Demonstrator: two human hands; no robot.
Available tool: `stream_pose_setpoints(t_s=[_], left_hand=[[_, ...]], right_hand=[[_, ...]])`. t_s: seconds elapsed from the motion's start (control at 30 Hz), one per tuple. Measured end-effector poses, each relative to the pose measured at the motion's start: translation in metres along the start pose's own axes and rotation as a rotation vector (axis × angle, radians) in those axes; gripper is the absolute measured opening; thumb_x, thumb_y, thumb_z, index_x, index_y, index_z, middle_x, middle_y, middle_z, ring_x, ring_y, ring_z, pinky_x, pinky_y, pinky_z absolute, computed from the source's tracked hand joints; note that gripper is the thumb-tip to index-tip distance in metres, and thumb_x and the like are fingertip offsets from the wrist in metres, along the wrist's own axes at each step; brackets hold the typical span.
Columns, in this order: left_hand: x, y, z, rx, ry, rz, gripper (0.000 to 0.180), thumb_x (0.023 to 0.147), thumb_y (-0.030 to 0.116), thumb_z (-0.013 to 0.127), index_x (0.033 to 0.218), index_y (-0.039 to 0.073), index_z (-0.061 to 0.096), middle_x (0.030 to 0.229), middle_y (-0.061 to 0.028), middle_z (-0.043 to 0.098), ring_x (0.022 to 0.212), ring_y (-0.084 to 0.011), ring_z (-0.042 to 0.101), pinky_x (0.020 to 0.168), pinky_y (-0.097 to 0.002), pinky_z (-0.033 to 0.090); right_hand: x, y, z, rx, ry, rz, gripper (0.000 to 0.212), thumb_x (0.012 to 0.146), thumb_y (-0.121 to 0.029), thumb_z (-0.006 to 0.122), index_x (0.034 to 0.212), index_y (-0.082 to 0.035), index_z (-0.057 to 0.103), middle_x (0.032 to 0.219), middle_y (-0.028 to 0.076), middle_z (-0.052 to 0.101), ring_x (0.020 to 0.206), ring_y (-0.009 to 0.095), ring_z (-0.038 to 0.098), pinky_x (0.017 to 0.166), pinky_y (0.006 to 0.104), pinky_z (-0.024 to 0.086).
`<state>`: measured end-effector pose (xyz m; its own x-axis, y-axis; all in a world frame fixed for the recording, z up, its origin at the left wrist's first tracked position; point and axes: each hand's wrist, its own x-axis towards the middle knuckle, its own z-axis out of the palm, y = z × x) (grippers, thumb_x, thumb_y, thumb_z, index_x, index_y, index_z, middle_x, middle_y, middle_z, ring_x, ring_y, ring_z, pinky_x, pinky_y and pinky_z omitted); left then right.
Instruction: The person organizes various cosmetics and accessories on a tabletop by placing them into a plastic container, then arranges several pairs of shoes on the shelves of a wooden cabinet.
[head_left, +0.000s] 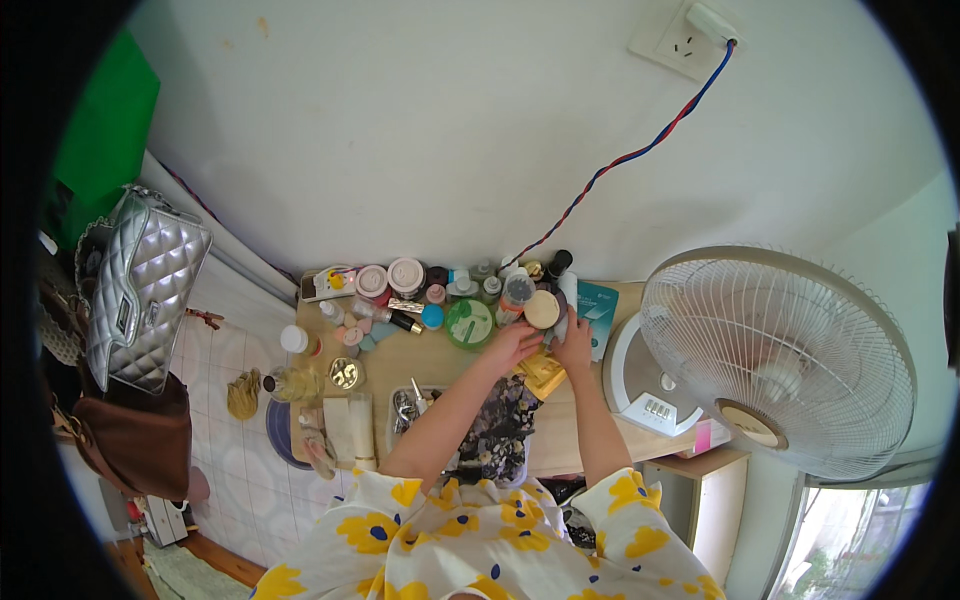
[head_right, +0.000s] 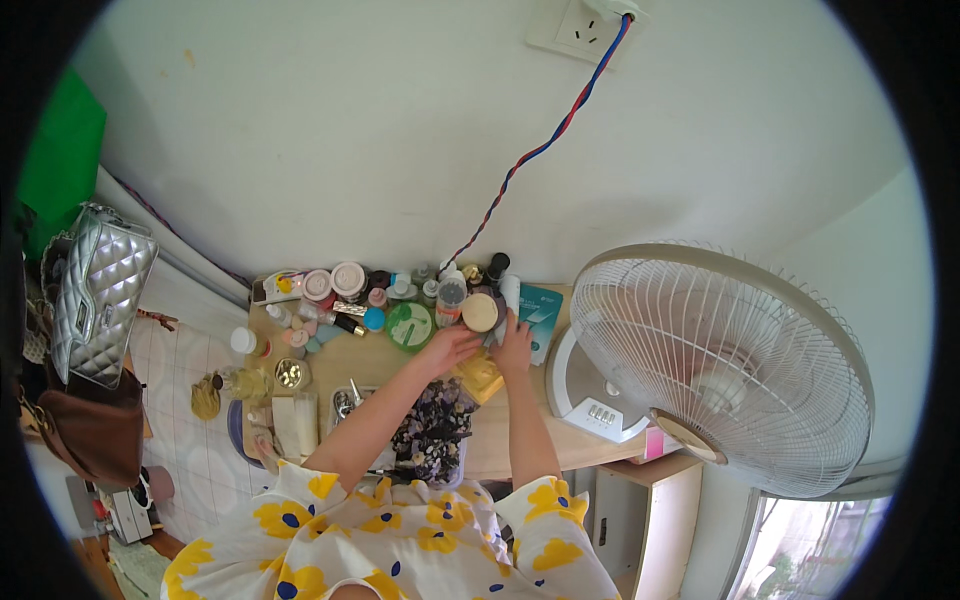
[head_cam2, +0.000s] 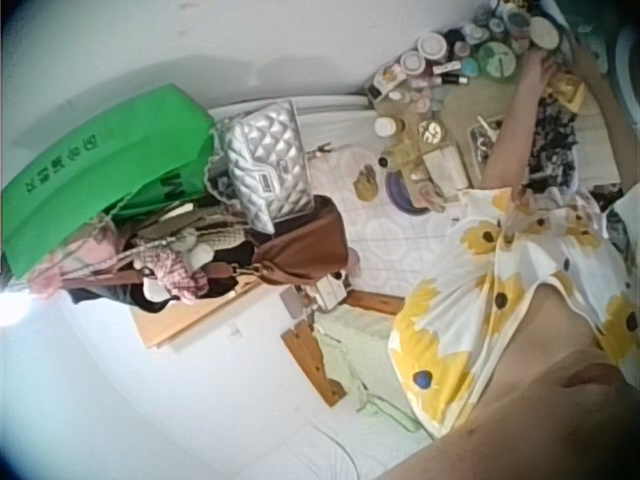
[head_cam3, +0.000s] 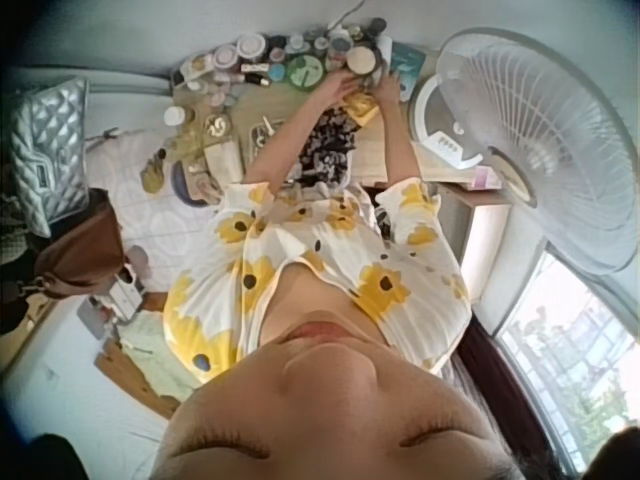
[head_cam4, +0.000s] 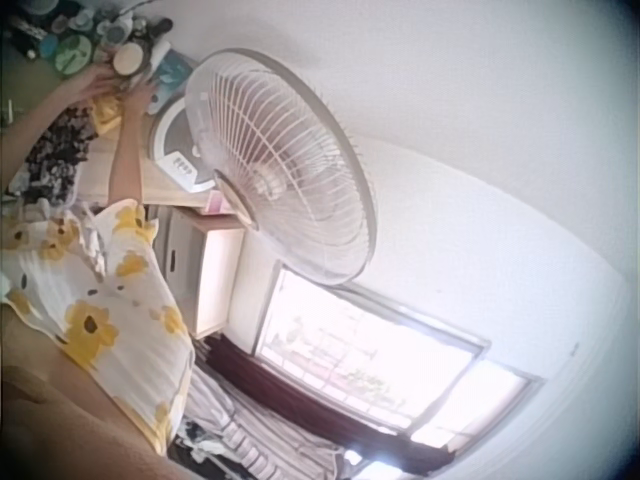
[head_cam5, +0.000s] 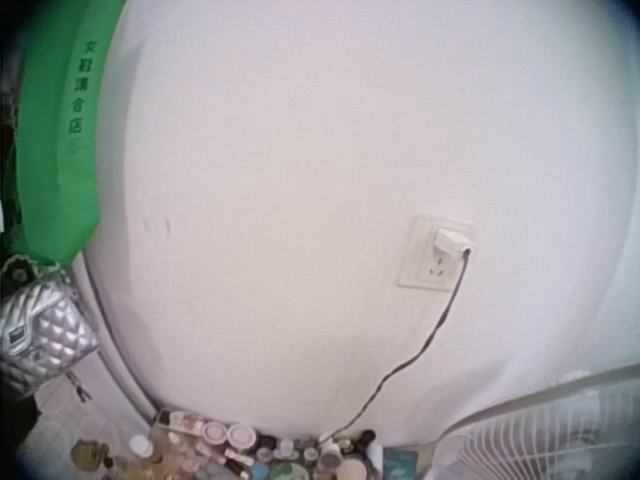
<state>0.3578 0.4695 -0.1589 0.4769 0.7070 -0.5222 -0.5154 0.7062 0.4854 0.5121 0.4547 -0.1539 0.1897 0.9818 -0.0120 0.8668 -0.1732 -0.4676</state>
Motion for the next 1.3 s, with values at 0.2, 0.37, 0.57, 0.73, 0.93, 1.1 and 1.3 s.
stream_pose_setpoints(t_s=[0.2,0.37,0.57,0.73,0.93,1.1,1.3], left_hand=[[-0.002,0.0,-0.015,0.028,0.113,-0.028,0.032,0.081,0.013,0.049,0.11,0.003,0.043,0.106,-0.0123,0.052,0.101,-0.0252,0.052,0.084,-0.0357,0.043],[-0.008,0.002,-0.027,0.088,0.099,-0.041,0.032,0.081,0.013,0.05,0.11,0.001,0.042,0.101,-0.0132,0.052,0.099,-0.0276,0.053,0.083,-0.0371,0.045],[-0.033,0.009,-0.029,0.181,0.226,0.023,0.031,0.082,0.012,0.048,0.11,0.0,0.045,0.104,-0.014,0.053,0.097,-0.026,0.054,0.081,-0.0339,0.045],[-0.045,0.008,-0.034,0.264,0.316,0.008,0.028,0.083,0.012,0.045,0.109,0.0,0.049,0.105,-0.0124,0.054,0.097,-0.0227,0.055,0.075,-0.0288,0.046],[-0.048,-0.002,-0.044,0.254,0.308,0.072,0.03,0.081,0.007,0.044,0.109,-0.001,0.048,0.088,-0.0084,0.056,0.076,-0.0174,0.057,0.061,-0.0257,0.047],[-0.057,0.004,-0.047,0.355,0.377,0.055,0.031,0.083,0.013,0.044,0.113,0.004,0.047,0.1,-0.0066,0.052,0.088,-0.0161,0.052,0.075,-0.0277,0.045],[-0.067,0.008,-0.058,0.337,0.3,0.043,0.033,0.084,0.017,0.046,0.116,0.007,0.045,0.1,-0.0065,0.052,0.092,-0.0168,0.051,0.077,-0.0277,0.044]], right_hand=[[-0.002,0.012,-0.006,0.211,0.121,0.002,0.061,0.066,-0.009,0.062,0.123,-0.015,0.04,0.098,0.019,0.045,0.089,0.037,0.048,0.078,0.0412,0.041],[0.005,0.029,-0.025,0.455,0.38,-0.07,0.042,0.074,-0.012,0.061,0.114,-0.009,0.049,0.094,0.017,0.05,0.075,0.026,0.057,0.063,0.0328,0.048],[-0.031,-0.015,-0.084,0.212,0.462,-0.021,0.035,0.069,-0.013,0.063,0.102,-0.006,0.056,0.087,0.016,0.053,0.07,0.027,0.057,0.058,0.0332,0.047],[-0.059,-0.05,-0.103,0.087,0.338,-0.079,0.034,0.064,-0.015,0.065,0.095,-0.004,0.058,0.084,0.018,0.053,0.068,0.033,0.055,0.058,0.0364,0.046],[-0.055,-0.065,-0.066,0.418,0.076,-0.172,0.03,0.068,-0.018,0.067,0.092,-0.001,0.059,0.081,0.014,0.054,0.063,0.025,0.058,0.057,0.0308,0.048],[-0.044,-0.093,-0.054,0.36,0.039,-0.239,0.031,0.07,-0.016,0.067,0.095,0.0,0.058,0.083,0.014,0.054,0.062,0.022,0.059,0.056,0.0279,0.049],[-0.038,-0.101,-0.038,0.392,0.023,-0.248,0.037,0.069,-0.017,0.067,0.101,-0.002,0.055,0.088,0.015,0.054,0.062,0.024,0.059,0.058,0.031,0.048]])
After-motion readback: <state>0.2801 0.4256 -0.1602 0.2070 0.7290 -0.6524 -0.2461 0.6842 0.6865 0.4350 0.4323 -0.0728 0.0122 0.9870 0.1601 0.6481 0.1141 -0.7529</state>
